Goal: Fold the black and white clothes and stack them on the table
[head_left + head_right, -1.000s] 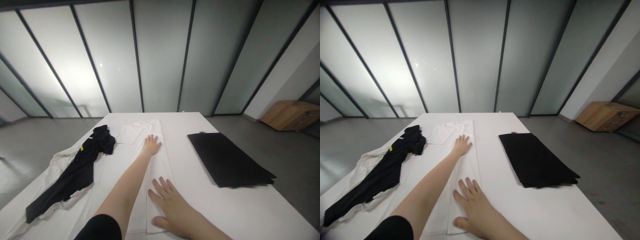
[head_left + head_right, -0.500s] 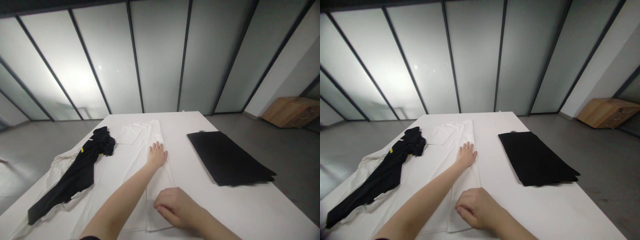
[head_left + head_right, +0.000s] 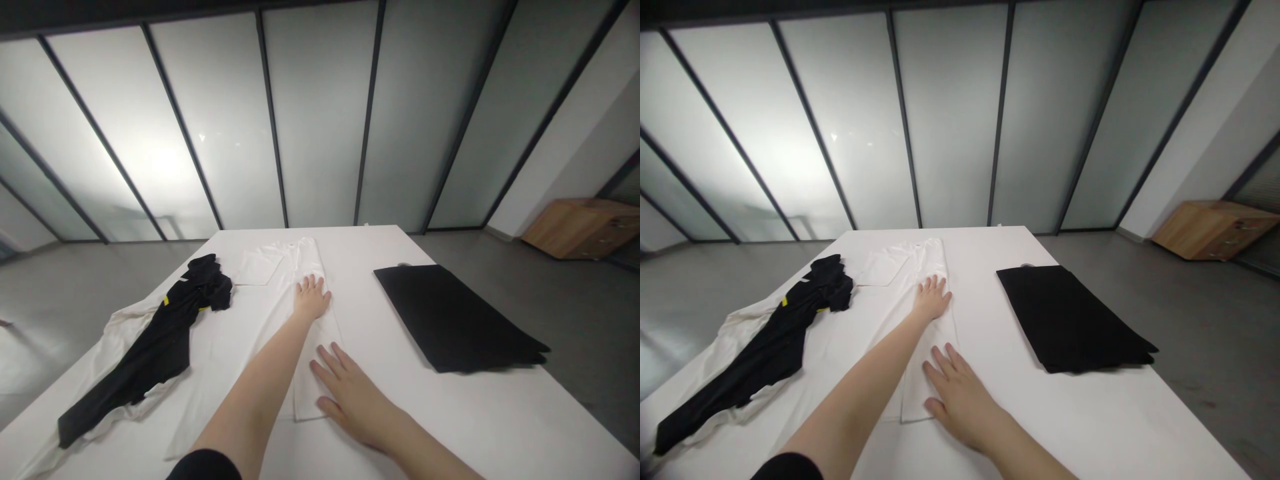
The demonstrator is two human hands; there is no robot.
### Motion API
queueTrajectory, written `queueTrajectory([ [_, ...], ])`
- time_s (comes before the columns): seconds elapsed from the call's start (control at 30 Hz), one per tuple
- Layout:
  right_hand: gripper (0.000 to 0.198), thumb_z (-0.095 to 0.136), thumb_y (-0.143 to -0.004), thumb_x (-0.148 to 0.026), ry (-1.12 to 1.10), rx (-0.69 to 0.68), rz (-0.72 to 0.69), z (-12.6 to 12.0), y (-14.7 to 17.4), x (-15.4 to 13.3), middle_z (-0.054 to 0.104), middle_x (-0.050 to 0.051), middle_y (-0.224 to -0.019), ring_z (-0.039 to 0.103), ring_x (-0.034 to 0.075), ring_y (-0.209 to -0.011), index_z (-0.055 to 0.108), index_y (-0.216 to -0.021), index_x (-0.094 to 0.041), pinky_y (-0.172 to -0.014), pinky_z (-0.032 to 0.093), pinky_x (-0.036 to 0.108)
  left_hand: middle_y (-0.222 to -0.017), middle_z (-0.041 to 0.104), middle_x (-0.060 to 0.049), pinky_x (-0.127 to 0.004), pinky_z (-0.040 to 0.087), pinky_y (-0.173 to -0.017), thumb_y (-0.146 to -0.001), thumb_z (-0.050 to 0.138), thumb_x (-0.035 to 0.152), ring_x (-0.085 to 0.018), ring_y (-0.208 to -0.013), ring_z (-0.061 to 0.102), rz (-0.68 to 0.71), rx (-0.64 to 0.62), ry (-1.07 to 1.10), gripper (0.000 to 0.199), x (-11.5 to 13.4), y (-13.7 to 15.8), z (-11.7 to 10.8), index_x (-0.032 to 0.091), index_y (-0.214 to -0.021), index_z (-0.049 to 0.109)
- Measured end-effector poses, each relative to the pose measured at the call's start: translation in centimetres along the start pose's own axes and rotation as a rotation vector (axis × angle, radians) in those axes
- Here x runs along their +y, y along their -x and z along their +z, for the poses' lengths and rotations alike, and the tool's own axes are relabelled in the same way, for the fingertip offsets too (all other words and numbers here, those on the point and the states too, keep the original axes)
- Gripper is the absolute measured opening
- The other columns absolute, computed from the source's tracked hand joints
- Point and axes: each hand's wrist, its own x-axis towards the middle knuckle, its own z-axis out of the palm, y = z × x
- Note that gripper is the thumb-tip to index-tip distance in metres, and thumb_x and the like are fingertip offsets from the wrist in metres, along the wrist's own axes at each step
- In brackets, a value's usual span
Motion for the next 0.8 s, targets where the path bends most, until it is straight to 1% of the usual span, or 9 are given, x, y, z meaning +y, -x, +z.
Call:
queueTrajectory([
  [0.1, 0.069, 0.053, -0.105, -0.039, 0.008, -0.078, -0.059, -0.2, 0.6, -0.2, 0.012, 0.009, -0.177, 0.000, 0.037, -0.163, 0.028, -0.168, -0.025, -0.131, 0.008, 0.059, -0.174, 0.026, -0.016, -0.060, 0.016, -0.127, -0.102, 0.040, 0.053, -0.037, -0.160, 0.020, -0.002, 0.000, 0.003, 0.069, -0.2, -0.7, -0.2, 0.022, -0.163, 0.036],
  [0.23, 0.066, 0.054, -0.103, -0.031, -0.013, -0.138, -0.090, -1.6, 1.2, -1.2, 0.017, 0.007, -0.177, 0.007, 0.037, -0.163, 0.034, -0.166, -0.027, -0.130, 0.011, 0.059, -0.173, 0.026, -0.017, -0.060, 0.017, -0.126, -0.102, 0.042, 0.052, -0.039, -0.160, 0.022, 0.007, -0.009, -0.006, 0.068, -0.3, -1.1, -0.4, 0.020, -0.161, 0.038],
  [0.33, 0.050, 0.058, -0.101, -0.030, -0.042, -0.088, -0.111, -2.9, 1.4, -2.1, 0.045, 0.008, -0.165, 0.036, 0.035, -0.152, 0.057, -0.151, -0.028, -0.124, 0.029, 0.053, -0.169, 0.035, -0.018, -0.057, 0.023, -0.124, -0.102, 0.045, 0.049, -0.038, -0.156, 0.030, 0.011, 0.048, -0.010, 0.060, -0.2, -0.8, -0.7, 0.020, -0.154, 0.047],
  [0.4, 0.033, 0.059, -0.100, -0.029, -0.074, -0.045, -0.120, -3.5, 1.4, -2.5, 0.065, 0.009, -0.141, 0.055, 0.030, -0.130, 0.072, -0.130, -0.026, -0.112, 0.042, 0.044, -0.159, 0.048, -0.019, -0.052, 0.031, -0.120, -0.103, 0.043, 0.045, -0.035, -0.147, 0.043, 0.005, 0.101, -0.010, 0.050, 0.1, -0.1, -0.9, 0.018, -0.143, 0.056],
  [0.47, 0.024, 0.060, -0.098, -0.024, -0.112, -0.030, -0.129, -3.9, 1.4, -2.7, 0.070, 0.008, -0.118, 0.061, 0.024, -0.113, 0.077, -0.114, -0.024, -0.100, 0.047, 0.036, -0.143, 0.060, -0.019, -0.047, 0.039, -0.114, -0.105, 0.039, 0.040, -0.032, -0.134, 0.053, -0.002, 0.130, -0.012, 0.043, 0.6, 0.9, -1.1, 0.016, -0.130, 0.063],
  [0.53, 0.019, 0.061, -0.094, -0.019, -0.137, -0.040, -0.152, -3.9, 1.4, -2.7, 0.071, 0.006, -0.104, 0.063, 0.021, -0.101, 0.078, -0.103, -0.022, -0.090, 0.047, 0.031, -0.130, 0.065, -0.018, -0.044, 0.044, -0.108, -0.105, 0.039, 0.039, -0.031, -0.126, 0.056, 0.000, 0.145, -0.018, 0.039, 1.2, 2.1, -1.3, 0.015, -0.123, 0.065],
  [0.63, 0.012, 0.064, -0.089, -0.018, -0.141, -0.081, -0.175, -3.7, 1.6, -2.3, 0.068, 0.001, -0.084, 0.058, 0.016, -0.077, 0.075, -0.083, -0.021, -0.072, 0.042, 0.026, -0.125, 0.066, -0.016, -0.043, 0.046, -0.104, -0.103, 0.044, 0.038, -0.031, -0.122, 0.057, 0.004, 0.162, -0.027, 0.036, 2.2, 4.2, -1.1, 0.015, -0.121, 0.066],
  [0.73, 0.016, 0.067, -0.086, -0.020, -0.162, -0.110, -0.166, -3.6, 1.6, -1.7, 0.060, -0.003, -0.069, 0.046, 0.011, -0.060, 0.067, -0.070, -0.020, -0.060, 0.032, 0.026, -0.139, 0.062, -0.018, -0.045, 0.043, -0.110, -0.103, 0.043, 0.038, -0.032, -0.130, 0.055, 0.020, 0.148, -0.034, 0.043, 2.9, 6.3, -0.7, 0.014, -0.133, 0.062],
  [0.8, 0.023, 0.066, -0.088, -0.021, -0.202, -0.065, -0.180, -3.6, 1.4, -1.1, 0.056, -0.004, -0.066, 0.043, 0.011, -0.059, 0.062, -0.066, -0.020, -0.060, 0.031, 0.026, -0.155, 0.052, -0.022, -0.050, 0.036, -0.118, -0.104, 0.041, 0.043, -0.035, -0.143, 0.047, 0.052, 0.106, -0.047, 0.056, 3.1, 7.6, -0.4, 0.010, -0.148, 0.052],
])
